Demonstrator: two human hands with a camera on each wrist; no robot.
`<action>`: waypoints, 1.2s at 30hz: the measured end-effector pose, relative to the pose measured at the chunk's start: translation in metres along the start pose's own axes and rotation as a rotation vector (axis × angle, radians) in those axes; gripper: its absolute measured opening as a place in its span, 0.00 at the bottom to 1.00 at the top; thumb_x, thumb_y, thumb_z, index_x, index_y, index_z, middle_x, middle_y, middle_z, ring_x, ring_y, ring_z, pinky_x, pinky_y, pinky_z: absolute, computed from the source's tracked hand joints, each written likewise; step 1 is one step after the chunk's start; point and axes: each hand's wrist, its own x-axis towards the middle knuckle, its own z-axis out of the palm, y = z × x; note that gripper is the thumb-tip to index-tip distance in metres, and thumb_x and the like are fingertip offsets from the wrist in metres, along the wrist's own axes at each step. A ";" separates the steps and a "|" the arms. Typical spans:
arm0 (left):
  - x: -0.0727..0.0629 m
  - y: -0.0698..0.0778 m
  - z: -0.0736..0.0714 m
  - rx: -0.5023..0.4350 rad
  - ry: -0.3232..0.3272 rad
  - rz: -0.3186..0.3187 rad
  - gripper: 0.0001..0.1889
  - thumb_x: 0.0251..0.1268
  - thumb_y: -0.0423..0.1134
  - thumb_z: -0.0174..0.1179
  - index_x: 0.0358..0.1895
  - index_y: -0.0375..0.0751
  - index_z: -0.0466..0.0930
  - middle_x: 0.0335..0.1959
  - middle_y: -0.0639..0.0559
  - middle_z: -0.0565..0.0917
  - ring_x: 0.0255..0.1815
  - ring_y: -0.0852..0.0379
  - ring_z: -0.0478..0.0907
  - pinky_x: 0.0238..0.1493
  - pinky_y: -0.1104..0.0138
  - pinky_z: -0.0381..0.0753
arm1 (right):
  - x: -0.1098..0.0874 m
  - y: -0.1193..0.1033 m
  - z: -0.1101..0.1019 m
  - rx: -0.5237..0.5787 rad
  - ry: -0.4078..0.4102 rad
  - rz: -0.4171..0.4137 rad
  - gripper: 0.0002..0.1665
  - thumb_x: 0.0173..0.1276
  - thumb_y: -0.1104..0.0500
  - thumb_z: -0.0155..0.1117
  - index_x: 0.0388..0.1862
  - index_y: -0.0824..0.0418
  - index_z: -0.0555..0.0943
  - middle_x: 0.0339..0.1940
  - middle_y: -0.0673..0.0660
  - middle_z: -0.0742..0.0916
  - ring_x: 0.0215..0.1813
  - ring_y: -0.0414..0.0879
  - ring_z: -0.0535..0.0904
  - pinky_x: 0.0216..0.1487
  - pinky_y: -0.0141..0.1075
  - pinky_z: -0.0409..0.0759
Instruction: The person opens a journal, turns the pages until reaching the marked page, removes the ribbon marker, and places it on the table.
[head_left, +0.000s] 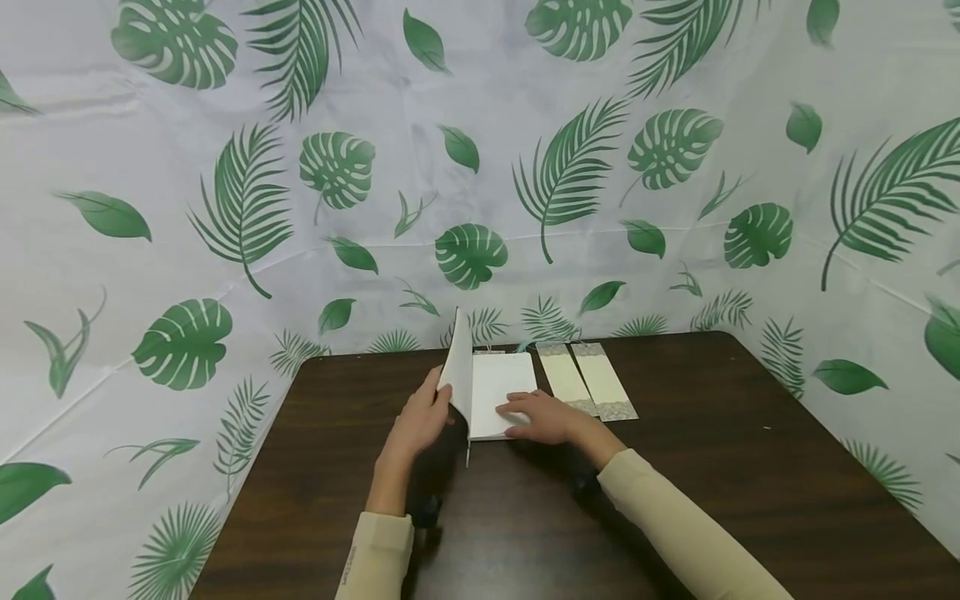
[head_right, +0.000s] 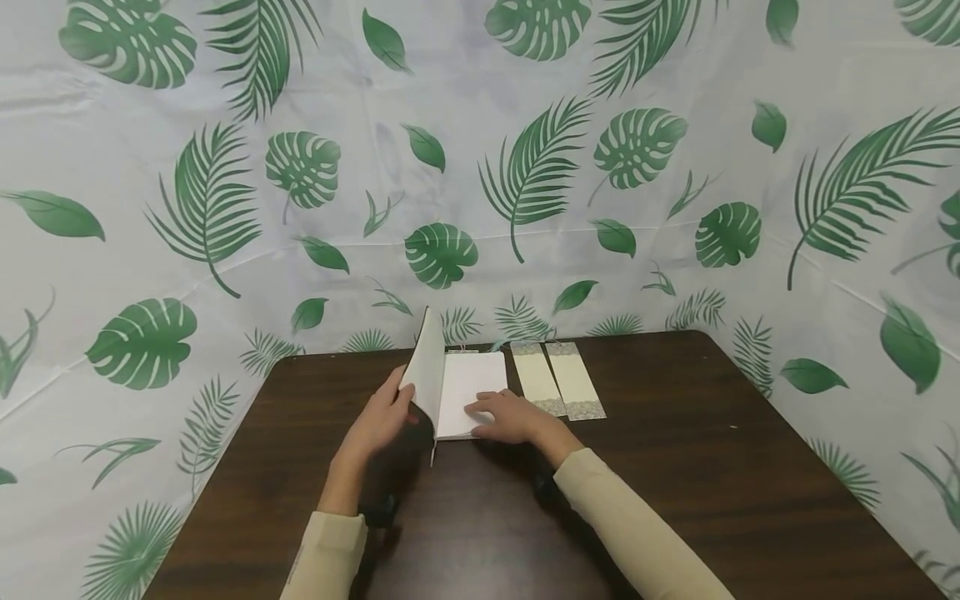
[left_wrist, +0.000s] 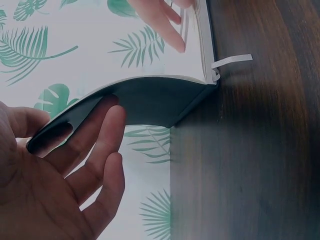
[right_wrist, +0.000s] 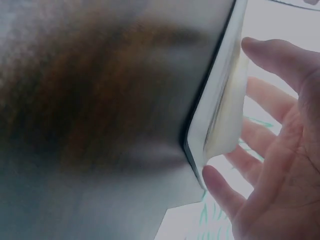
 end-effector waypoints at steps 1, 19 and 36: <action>0.000 0.000 0.000 -0.004 -0.001 0.000 0.25 0.89 0.52 0.42 0.83 0.60 0.62 0.62 0.44 0.87 0.42 0.55 0.89 0.50 0.48 0.81 | 0.000 0.001 -0.001 0.006 -0.002 -0.011 0.31 0.81 0.47 0.65 0.77 0.56 0.78 0.82 0.65 0.75 0.83 0.64 0.69 0.83 0.64 0.61; -0.003 0.001 -0.001 -0.117 -0.048 0.079 0.25 0.91 0.41 0.42 0.83 0.44 0.58 0.66 0.32 0.81 0.43 0.46 0.88 0.50 0.50 0.87 | -0.019 0.013 -0.002 0.028 0.168 0.026 0.17 0.83 0.57 0.62 0.64 0.58 0.85 0.68 0.59 0.87 0.73 0.58 0.80 0.74 0.56 0.75; -0.008 -0.002 -0.005 -0.181 -0.068 0.063 0.24 0.91 0.39 0.40 0.81 0.39 0.57 0.68 0.31 0.77 0.54 0.35 0.84 0.58 0.40 0.84 | -0.006 0.003 0.001 0.446 0.386 0.236 0.35 0.84 0.47 0.58 0.81 0.65 0.71 0.72 0.64 0.85 0.72 0.61 0.82 0.69 0.57 0.80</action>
